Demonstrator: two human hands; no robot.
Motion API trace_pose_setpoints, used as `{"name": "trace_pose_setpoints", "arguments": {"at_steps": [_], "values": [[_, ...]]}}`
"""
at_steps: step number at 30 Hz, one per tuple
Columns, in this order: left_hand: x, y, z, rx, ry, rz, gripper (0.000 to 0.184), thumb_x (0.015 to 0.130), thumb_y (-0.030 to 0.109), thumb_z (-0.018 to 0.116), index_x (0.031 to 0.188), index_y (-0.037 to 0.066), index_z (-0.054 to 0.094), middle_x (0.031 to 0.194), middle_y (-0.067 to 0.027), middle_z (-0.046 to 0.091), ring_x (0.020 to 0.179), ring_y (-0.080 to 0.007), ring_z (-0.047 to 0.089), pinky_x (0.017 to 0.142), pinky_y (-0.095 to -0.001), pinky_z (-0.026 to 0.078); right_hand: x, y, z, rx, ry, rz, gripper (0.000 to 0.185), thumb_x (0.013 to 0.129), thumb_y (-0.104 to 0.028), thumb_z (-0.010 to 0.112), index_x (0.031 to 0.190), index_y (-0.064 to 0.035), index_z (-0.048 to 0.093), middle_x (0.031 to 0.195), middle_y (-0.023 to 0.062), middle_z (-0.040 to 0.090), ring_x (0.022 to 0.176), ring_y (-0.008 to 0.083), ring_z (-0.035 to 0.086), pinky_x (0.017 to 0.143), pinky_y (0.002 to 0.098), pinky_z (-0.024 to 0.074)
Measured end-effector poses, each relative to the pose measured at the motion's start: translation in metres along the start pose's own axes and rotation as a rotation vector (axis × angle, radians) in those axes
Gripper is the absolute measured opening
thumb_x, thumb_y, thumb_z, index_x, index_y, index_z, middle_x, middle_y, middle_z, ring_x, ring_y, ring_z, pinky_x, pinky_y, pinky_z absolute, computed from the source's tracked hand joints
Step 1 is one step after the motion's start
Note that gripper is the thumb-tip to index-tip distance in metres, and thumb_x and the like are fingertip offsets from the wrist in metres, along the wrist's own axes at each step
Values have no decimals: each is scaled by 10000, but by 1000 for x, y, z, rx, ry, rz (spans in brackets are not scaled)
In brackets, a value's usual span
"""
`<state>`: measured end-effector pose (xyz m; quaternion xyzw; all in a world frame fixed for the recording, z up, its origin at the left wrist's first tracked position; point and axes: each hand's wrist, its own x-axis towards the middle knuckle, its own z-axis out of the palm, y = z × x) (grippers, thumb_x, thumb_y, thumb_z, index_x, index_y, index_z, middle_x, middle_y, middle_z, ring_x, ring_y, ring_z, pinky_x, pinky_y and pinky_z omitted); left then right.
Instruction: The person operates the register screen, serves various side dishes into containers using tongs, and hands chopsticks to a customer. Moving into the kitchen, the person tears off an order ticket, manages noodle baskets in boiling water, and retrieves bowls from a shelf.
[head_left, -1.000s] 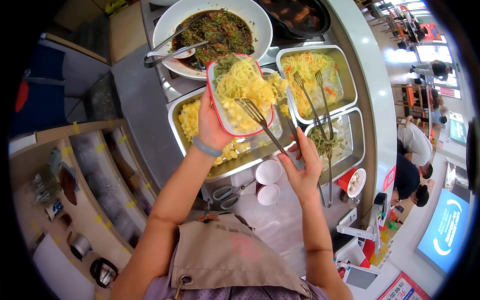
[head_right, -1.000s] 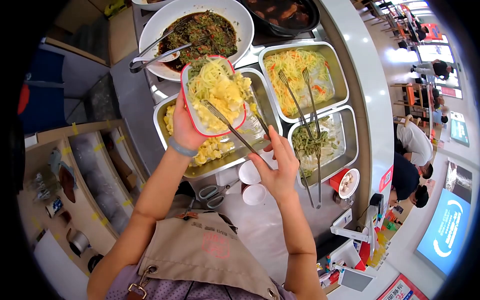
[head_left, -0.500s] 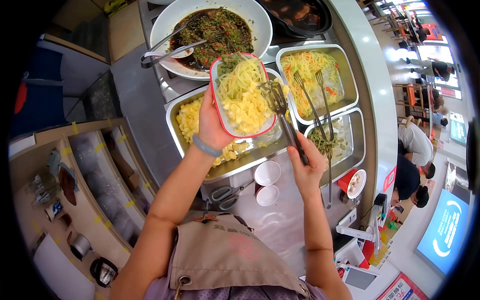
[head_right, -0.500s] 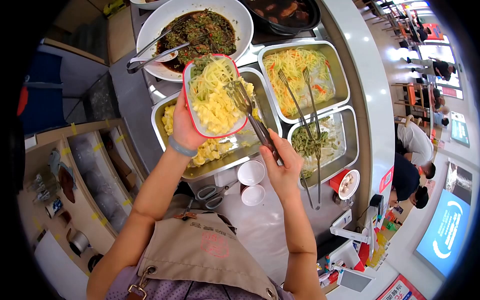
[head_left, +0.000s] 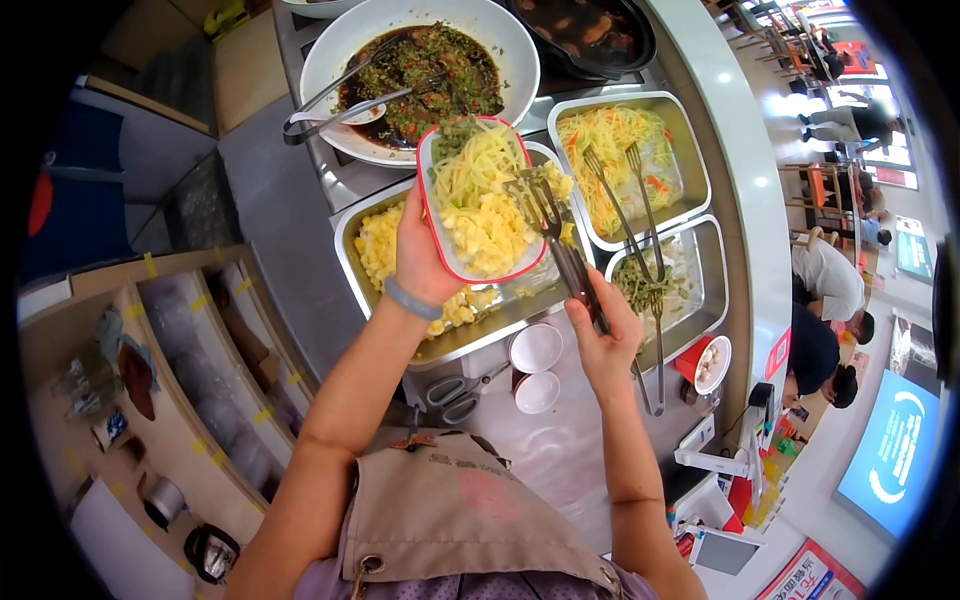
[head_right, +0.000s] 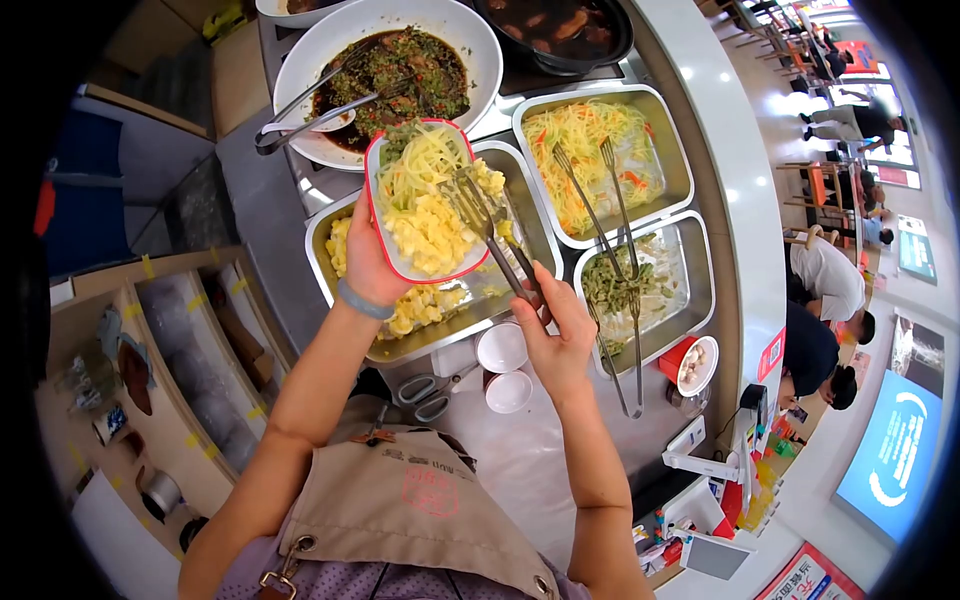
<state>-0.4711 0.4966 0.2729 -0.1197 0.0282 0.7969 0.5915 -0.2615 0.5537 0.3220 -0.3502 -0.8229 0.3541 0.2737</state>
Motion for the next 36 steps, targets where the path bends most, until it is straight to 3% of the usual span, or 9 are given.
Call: {"name": "trace_pose_setpoints", "arguments": {"at_steps": [5,7,12,17,22,24,28,31,36], "values": [[-4,4,1,23,-8,5,522,946,417,334,1325,66,406,1346,-116,441,1216,-284,443,1029,-436,345,-4,-5,-4,8,28,10,447,739,-1,702,1163,24,565,906,81,641,714,103,570,571,214,435],[-6,5,4,55,6,8,519,947,414,334,1326,65,404,1344,-116,443,1214,-284,445,1027,-435,348,-10,3,-5,201,74,145,442,771,-30,689,1181,45,543,979,98,633,820,121,591,710,232,471],[-9,12,4,45,-27,20,511,946,405,346,1320,62,408,1336,-117,449,1207,-283,452,1024,-426,356,-15,6,-6,251,115,184,452,846,-93,635,1241,66,481,1006,78,618,835,100,576,719,228,476],[-13,20,12,65,-33,29,502,961,376,307,1347,60,370,1361,-123,421,1235,-290,423,1045,-436,326,-21,30,1,403,238,528,495,797,-122,695,1222,48,508,987,73,624,822,109,569,731,244,466],[-11,22,15,59,-96,-4,495,960,372,311,1338,61,383,1362,-115,422,1235,-287,422,1044,-434,326,-33,40,22,-240,-36,244,571,693,-220,766,1170,7,548,930,123,615,827,252,580,725,329,470],[-7,18,23,88,-88,-36,498,959,377,315,1338,62,385,1363,-112,421,1234,-286,422,1046,-434,322,-22,34,28,-473,-132,-41,609,651,-236,771,1163,-3,539,959,118,592,892,291,531,772,367,431],[-1,5,28,134,-52,-68,512,954,397,321,1340,67,385,1371,-104,415,1238,-283,418,1053,-431,312,-16,39,43,-453,-224,38,750,570,-232,794,1213,-5,481,1124,125,492,997,294,458,802,403,380],[1,-10,31,167,-21,-98,513,951,403,324,1339,75,393,1376,-105,410,1241,-286,415,1051,-432,313,-18,43,48,-500,-275,71,782,551,-303,804,1206,-21,483,1109,116,497,1033,304,424,844,430,325],[28,-53,53,214,-77,-284,508,938,380,307,1323,66,412,1362,-115,427,1232,-297,426,1043,-446,323,-30,54,34,-461,-152,-4,691,617,-386,748,1181,-66,509,1117,98,504,1075,302,411,852,441,314]]}}
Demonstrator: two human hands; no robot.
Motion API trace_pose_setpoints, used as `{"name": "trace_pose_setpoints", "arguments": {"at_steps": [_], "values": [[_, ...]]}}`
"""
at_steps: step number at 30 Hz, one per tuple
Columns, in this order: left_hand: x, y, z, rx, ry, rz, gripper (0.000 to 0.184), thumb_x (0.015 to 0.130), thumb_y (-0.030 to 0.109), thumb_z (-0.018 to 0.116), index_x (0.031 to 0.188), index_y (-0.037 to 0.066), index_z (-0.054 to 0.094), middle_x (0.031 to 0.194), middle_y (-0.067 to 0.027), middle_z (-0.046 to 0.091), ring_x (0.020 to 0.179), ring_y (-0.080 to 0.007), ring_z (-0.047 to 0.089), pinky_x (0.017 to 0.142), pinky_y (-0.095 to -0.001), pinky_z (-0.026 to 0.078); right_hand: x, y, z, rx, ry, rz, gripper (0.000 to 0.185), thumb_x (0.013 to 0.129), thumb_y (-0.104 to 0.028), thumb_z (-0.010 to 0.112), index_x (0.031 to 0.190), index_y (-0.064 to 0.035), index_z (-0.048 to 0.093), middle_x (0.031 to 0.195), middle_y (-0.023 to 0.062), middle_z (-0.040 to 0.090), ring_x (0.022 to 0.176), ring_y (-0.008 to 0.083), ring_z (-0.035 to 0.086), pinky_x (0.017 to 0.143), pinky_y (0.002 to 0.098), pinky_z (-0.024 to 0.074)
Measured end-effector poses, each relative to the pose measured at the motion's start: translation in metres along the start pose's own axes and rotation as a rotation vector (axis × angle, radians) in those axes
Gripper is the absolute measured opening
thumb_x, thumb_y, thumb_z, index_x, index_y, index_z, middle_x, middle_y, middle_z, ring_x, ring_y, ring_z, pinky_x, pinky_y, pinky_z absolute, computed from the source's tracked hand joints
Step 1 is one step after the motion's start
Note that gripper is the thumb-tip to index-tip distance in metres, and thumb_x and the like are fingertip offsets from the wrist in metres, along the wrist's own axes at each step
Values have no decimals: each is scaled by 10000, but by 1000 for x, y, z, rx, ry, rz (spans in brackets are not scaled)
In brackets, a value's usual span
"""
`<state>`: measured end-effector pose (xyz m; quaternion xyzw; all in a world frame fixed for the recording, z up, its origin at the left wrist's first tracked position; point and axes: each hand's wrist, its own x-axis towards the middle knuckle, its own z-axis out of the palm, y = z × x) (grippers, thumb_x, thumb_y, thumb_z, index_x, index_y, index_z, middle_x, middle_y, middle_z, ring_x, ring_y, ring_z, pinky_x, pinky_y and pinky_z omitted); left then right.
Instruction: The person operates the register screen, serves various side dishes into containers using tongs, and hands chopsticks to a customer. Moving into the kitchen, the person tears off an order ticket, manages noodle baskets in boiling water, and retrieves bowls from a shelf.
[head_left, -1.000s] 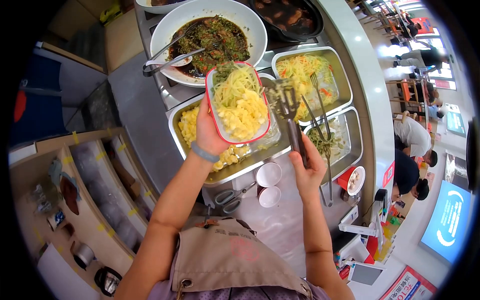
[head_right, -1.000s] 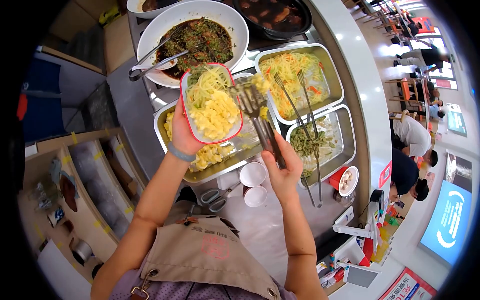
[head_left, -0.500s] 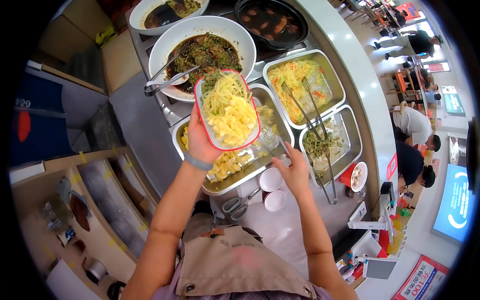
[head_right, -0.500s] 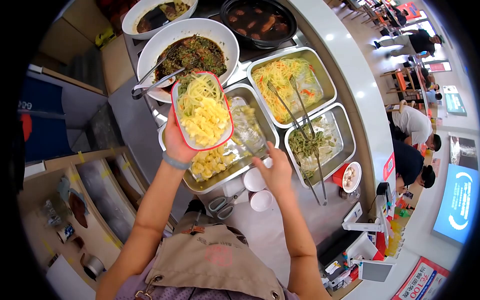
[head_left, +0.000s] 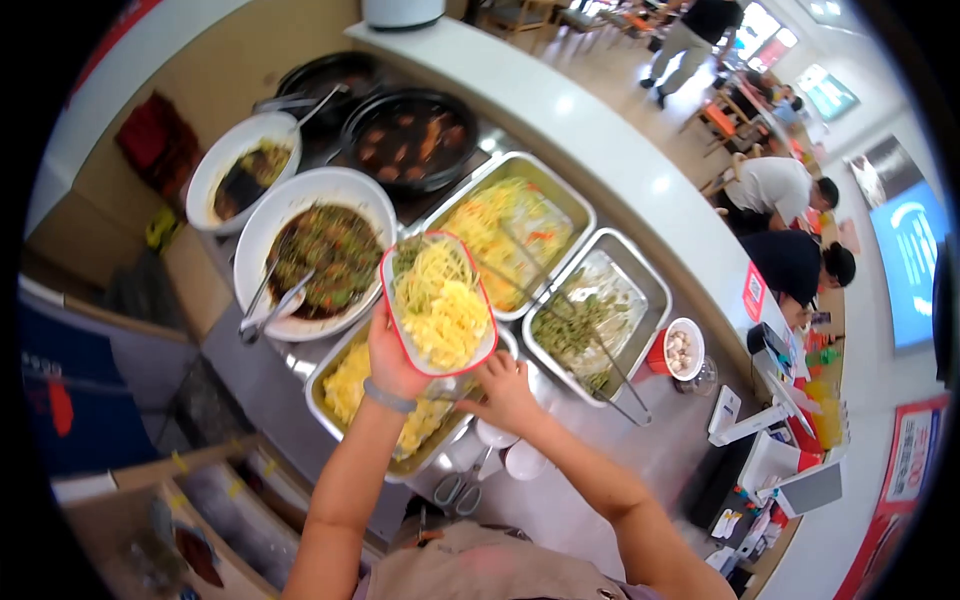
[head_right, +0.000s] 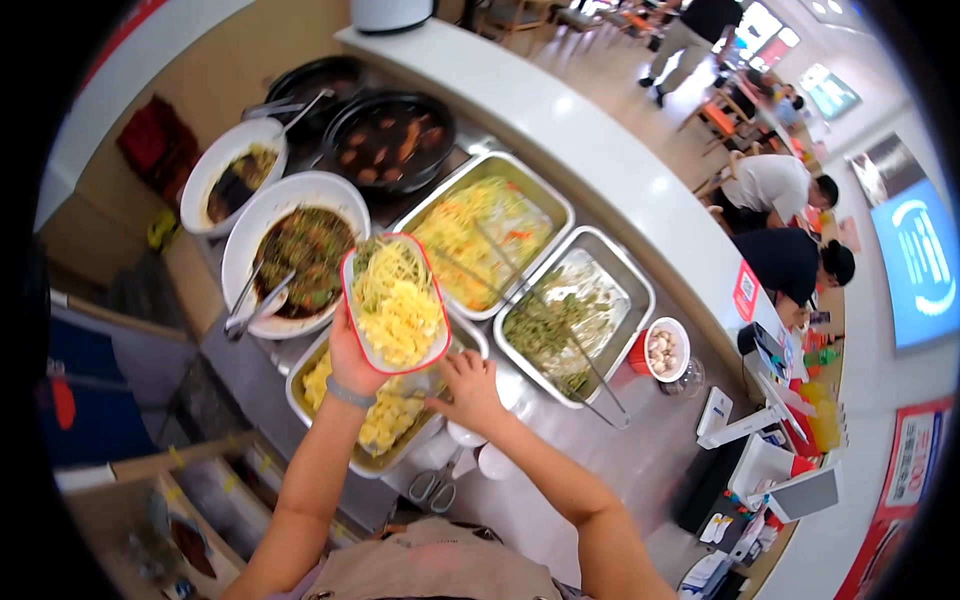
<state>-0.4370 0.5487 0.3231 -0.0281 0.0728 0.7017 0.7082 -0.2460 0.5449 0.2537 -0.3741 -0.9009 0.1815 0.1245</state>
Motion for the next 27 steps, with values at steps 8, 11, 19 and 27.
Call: {"name": "trace_pose_setpoints", "arguments": {"at_steps": [8,11,19,27], "values": [[60,-57,15,82,10,-229,529,903,384,323,1297,49,433,1315,-132,473,1196,-305,461,1031,-435,338,-27,30,-68,657,236,384,282,818,-150,615,1069,-23,609,916,67,628,793,158,580,654,291,453],[95,-85,22,39,-92,-351,533,915,371,296,1316,38,406,1333,-158,445,1214,-319,440,1042,-453,320,-31,77,-107,1399,367,603,256,878,-126,566,1095,9,588,927,73,642,729,104,587,600,220,454],[172,-159,34,138,-95,-478,504,918,360,305,1274,36,454,1288,-155,491,1174,-308,482,1020,-440,357,-22,139,-162,1670,448,534,263,867,-110,593,1098,14,565,993,101,640,831,161,643,646,238,504],[245,-212,25,202,-108,-589,495,904,328,329,1251,2,463,1274,-169,500,1165,-314,490,1019,-438,359,-14,197,-166,1548,682,564,164,838,-45,586,972,49,574,884,120,645,750,172,642,699,282,541]]}}
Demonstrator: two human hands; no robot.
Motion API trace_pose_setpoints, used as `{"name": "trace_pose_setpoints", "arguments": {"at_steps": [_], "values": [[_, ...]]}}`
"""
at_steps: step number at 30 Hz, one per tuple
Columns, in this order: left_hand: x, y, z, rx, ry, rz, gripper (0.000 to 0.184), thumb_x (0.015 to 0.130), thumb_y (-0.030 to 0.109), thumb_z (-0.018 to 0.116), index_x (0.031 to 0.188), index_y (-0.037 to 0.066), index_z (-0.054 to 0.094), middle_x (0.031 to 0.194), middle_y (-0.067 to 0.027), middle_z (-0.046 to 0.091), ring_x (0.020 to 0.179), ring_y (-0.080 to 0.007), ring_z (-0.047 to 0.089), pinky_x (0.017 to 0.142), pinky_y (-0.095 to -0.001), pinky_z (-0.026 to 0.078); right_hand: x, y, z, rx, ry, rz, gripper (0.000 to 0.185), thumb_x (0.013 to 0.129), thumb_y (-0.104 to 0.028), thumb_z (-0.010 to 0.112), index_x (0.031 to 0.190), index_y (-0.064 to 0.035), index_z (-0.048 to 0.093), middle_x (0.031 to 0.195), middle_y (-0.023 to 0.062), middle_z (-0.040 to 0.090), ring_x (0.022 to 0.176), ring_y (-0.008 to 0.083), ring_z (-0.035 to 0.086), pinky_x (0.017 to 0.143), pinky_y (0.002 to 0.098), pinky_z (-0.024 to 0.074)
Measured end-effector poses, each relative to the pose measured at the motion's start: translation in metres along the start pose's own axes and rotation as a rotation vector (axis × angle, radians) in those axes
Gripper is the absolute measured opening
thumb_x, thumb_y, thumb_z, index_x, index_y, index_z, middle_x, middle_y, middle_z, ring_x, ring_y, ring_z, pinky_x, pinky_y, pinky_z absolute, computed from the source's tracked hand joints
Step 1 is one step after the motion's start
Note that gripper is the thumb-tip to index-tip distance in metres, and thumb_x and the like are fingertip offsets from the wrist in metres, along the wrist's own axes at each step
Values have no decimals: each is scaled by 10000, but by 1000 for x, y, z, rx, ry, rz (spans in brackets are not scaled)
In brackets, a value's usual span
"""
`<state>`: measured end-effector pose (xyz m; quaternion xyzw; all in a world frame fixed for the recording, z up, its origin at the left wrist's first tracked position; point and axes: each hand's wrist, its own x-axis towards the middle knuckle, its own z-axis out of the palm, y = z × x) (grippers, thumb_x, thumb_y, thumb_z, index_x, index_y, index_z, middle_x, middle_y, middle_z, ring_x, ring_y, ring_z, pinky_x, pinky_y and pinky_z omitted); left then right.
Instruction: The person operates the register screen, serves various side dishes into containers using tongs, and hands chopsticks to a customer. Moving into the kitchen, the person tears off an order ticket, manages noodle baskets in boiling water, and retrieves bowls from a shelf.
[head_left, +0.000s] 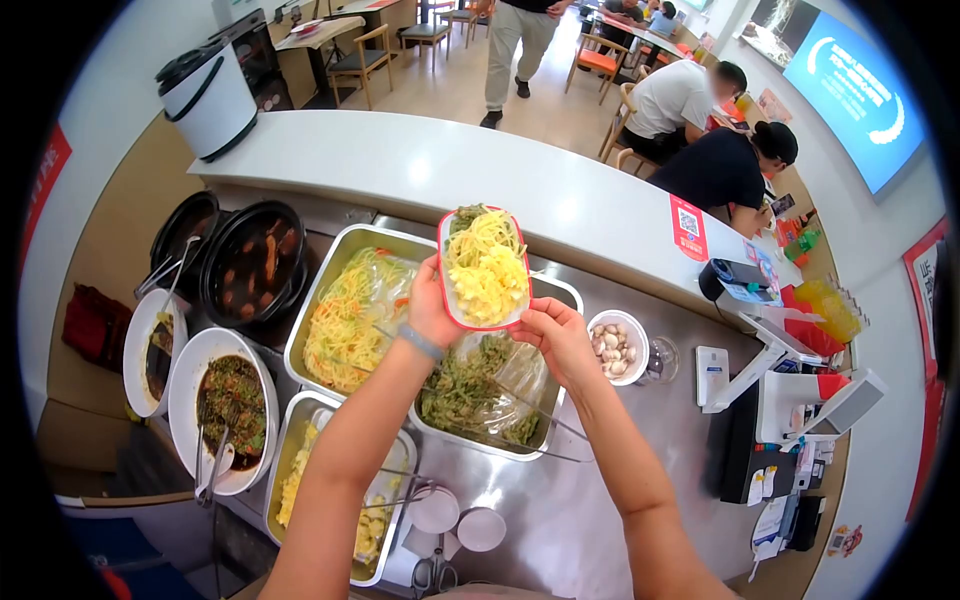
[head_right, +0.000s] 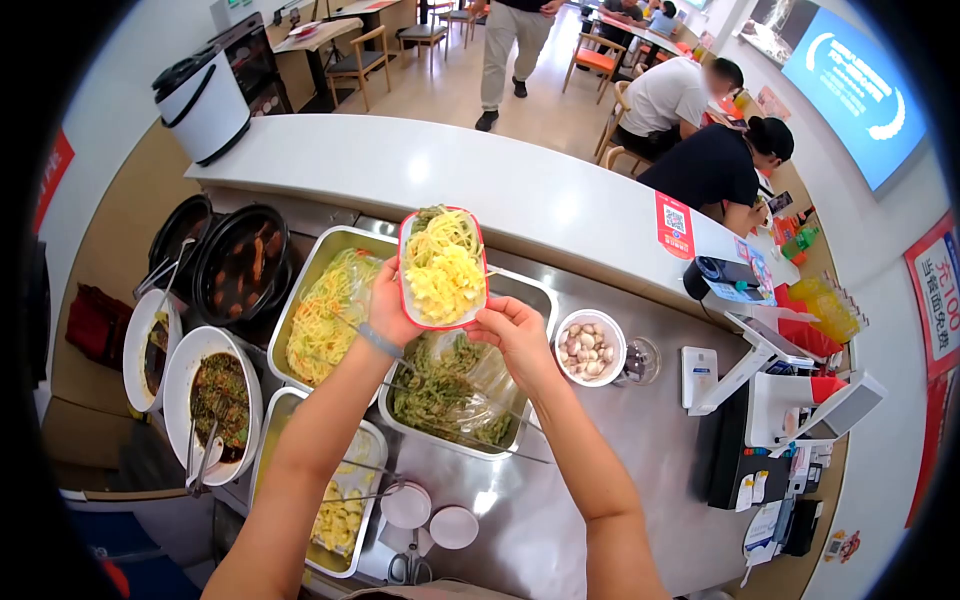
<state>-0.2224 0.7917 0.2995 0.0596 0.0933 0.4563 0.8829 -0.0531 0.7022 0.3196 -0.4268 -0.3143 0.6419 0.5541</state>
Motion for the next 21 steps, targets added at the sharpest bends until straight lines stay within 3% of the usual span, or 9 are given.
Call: {"name": "trace_pose_setpoints", "arguments": {"at_steps": [5,10,11,13,16,21], "values": [[51,-9,-6,47,-1,-37,528,916,357,308,1286,-2,420,1303,-170,471,1199,-311,457,1043,-441,320,39,4,-37,62,89,-64,159,826,-40,587,954,53,569,884,121,642,722,168,634,692,274,542],[60,-18,-12,30,-26,-61,663,932,485,219,1349,-23,302,1389,-206,330,1279,-328,333,1076,-465,244,70,13,-69,89,196,-101,147,821,-19,578,949,51,569,884,112,635,731,162,633,689,259,540],[56,-19,-14,29,-32,-68,663,932,485,219,1349,-23,302,1389,-206,330,1279,-328,333,1076,-465,244,77,14,-75,94,223,-112,147,820,-19,578,950,50,570,883,111,635,732,162,633,689,257,539],[40,-18,-19,230,227,30,672,934,498,221,1350,-23,305,1377,-209,345,1272,-333,334,1060,-488,263,90,18,-87,83,243,-127,149,820,-18,578,953,48,571,876,110,636,733,165,634,681,258,541],[1,-13,-29,174,70,35,655,933,493,257,1354,-5,315,1349,-208,379,1241,-327,368,1053,-479,283,109,25,-101,100,330,-160,140,813,-11,580,943,42,572,863,113,636,719,172,632,665,269,546],[-70,1,-17,216,128,99,630,926,494,293,1341,24,358,1306,-202,428,1192,-309,420,1032,-475,308,130,33,-115,123,413,-150,122,807,-1,576,920,45,567,848,122,635,703,178,633,656,271,549]]}}
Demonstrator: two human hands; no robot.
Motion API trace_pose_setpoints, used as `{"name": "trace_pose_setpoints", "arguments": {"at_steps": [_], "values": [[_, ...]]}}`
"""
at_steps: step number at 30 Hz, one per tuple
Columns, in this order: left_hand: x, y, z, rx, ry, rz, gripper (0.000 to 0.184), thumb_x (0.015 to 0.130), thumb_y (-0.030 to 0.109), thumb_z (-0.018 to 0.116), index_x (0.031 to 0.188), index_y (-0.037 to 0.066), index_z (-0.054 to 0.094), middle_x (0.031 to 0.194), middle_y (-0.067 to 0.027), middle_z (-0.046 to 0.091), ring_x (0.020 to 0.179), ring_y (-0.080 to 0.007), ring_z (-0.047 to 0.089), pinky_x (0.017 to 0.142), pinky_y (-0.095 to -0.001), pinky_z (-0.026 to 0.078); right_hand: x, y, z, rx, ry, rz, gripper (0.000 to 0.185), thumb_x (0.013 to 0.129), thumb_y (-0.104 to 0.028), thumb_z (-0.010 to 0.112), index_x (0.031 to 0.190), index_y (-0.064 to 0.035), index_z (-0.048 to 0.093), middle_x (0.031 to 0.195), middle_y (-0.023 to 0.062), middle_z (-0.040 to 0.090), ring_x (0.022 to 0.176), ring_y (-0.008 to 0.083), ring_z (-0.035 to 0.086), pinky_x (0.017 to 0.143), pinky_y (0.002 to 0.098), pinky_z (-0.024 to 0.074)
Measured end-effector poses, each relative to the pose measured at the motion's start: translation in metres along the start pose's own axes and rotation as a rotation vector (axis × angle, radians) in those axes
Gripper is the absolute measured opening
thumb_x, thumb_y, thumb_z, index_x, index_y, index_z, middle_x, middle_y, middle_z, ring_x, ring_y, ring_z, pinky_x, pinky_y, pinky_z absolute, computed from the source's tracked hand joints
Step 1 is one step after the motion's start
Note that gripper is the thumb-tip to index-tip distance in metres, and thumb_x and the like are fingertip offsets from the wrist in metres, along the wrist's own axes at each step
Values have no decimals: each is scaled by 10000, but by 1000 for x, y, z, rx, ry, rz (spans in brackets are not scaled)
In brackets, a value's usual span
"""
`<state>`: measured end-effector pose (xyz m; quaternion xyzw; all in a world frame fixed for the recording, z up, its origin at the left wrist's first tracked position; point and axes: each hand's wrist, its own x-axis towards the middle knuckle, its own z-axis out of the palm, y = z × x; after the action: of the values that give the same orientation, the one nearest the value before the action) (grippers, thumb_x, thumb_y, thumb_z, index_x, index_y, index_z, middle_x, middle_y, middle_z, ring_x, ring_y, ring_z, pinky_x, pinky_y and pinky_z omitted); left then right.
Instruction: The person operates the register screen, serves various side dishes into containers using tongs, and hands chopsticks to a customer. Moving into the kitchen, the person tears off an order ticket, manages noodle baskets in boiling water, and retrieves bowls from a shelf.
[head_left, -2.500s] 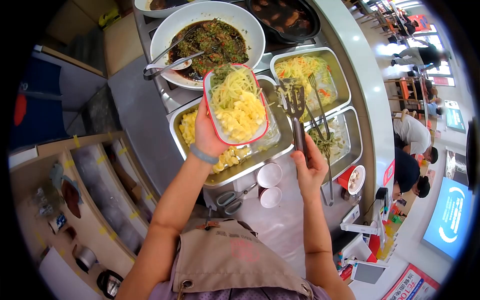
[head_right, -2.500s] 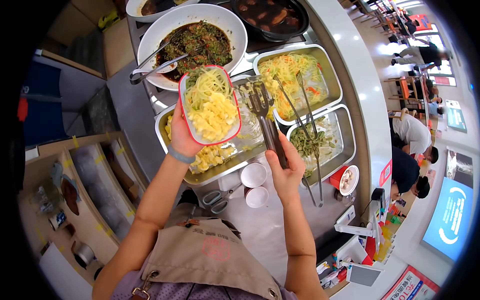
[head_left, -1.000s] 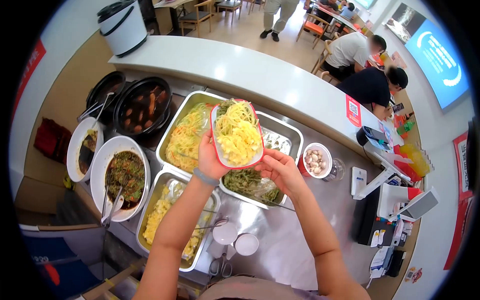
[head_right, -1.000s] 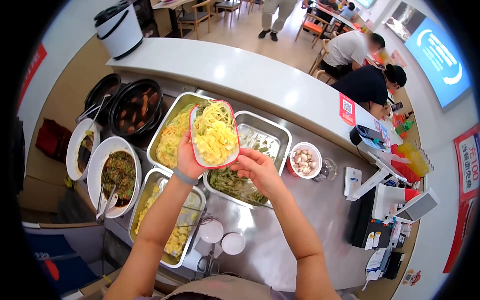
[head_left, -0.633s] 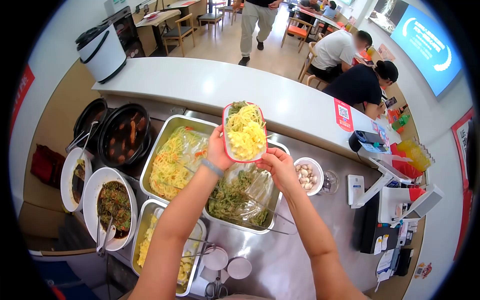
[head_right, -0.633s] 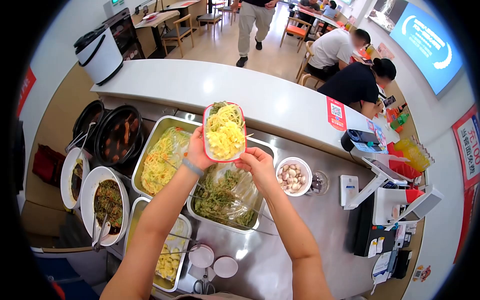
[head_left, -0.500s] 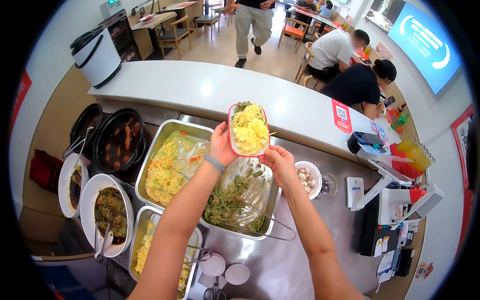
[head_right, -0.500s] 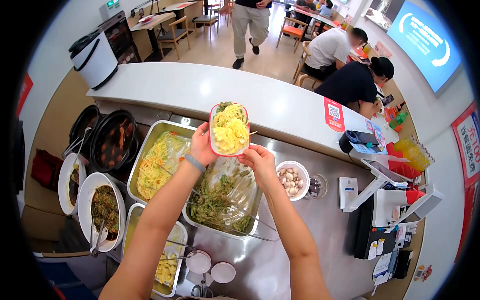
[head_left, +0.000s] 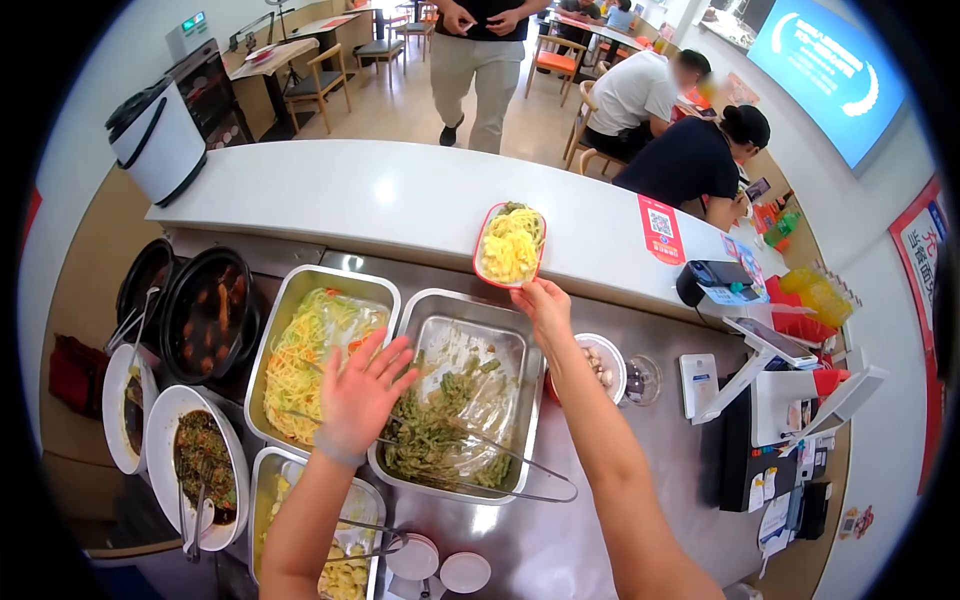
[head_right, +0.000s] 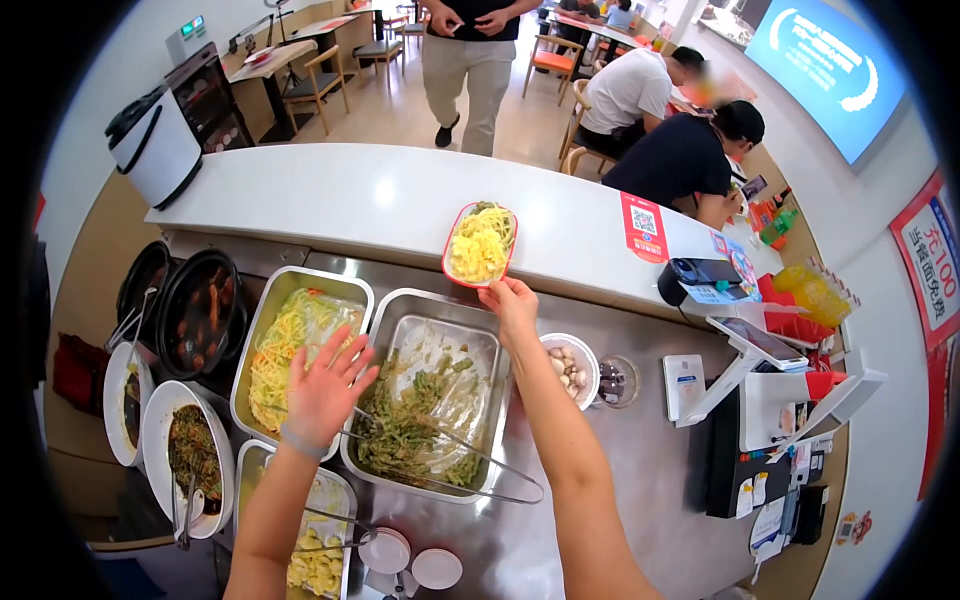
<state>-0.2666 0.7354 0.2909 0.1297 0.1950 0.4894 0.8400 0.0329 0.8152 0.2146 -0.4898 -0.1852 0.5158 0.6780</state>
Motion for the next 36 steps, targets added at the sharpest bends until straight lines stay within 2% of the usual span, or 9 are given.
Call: {"name": "trace_pose_setpoints", "arguments": {"at_steps": [10,15,20,22,23,24,25,30,36], "values": [[-105,35,2,16,106,221,575,941,449,318,1355,52,350,1296,-173,453,1180,-284,441,1017,-454,318,19,4,-4,82,-43,22,123,806,16,598,914,57,554,852,135,629,705,201,632,634,277,551],[-203,44,11,-46,44,306,543,953,416,316,1365,63,347,1301,-151,471,1198,-272,437,1035,-448,297,7,-17,-24,-76,-127,126,213,838,-16,567,1019,94,539,941,186,627,851,267,644,786,335,552],[-351,50,50,-21,1,586,430,964,400,333,941,52,585,889,-85,642,785,-197,583,723,-385,432,-89,-60,-29,-67,-134,-51,398,842,-56,620,1182,75,460,1089,201,579,999,255,591,901,331,494],[-414,59,46,-6,-122,642,509,967,415,317,700,58,561,652,-73,627,568,-189,579,535,-340,428,-123,-65,-37,-193,-57,-62,346,889,-182,585,1191,-25,518,1118,127,579,979,215,581,842,262,471],[-441,61,44,-2,-51,758,604,968,444,294,588,49,547,488,-84,563,388,-208,515,386,-300,373,-138,-64,-43,-129,-75,-72,259,902,-246,570,1092,-70,564,953,49,587,782,123,552,700,190,431],[-465,67,37,12,-40,801,604,968,444,294,588,49,547,488,-84,563,388,-208,515,386,-300,373,-156,-71,-48,-48,-413,-52,179,907,-274,562,945,-99,562,764,-27,495,619,60,419,577,176,356],[-485,74,30,81,-95,802,589,972,416,311,548,61,516,480,-81,563,358,-178,489,350,-278,326,-193,-75,-26,-74,-194,-67,202,917,-298,543,824,-123,507,646,-63,362,538,43,299,499,198,281],[-607,141,-47,179,-70,957,642,966,445,320,429,107,416,369,-32,461,252,-105,358,280,-220,215,-296,-66,6,-158,-200,-258,258,945,-288,493,771,-103,446,657,-34,333,523,56,271,456,199,251],[-724,273,-124,409,16,1105,621,948,472,361,425,141,310,332,39,342,246,-73,281,294,-200,164,-432,25,170,-275,-170,-502,255,947,-215,498,738,-82,437,643,-28,350,544,64,272,484,212,231]]}}
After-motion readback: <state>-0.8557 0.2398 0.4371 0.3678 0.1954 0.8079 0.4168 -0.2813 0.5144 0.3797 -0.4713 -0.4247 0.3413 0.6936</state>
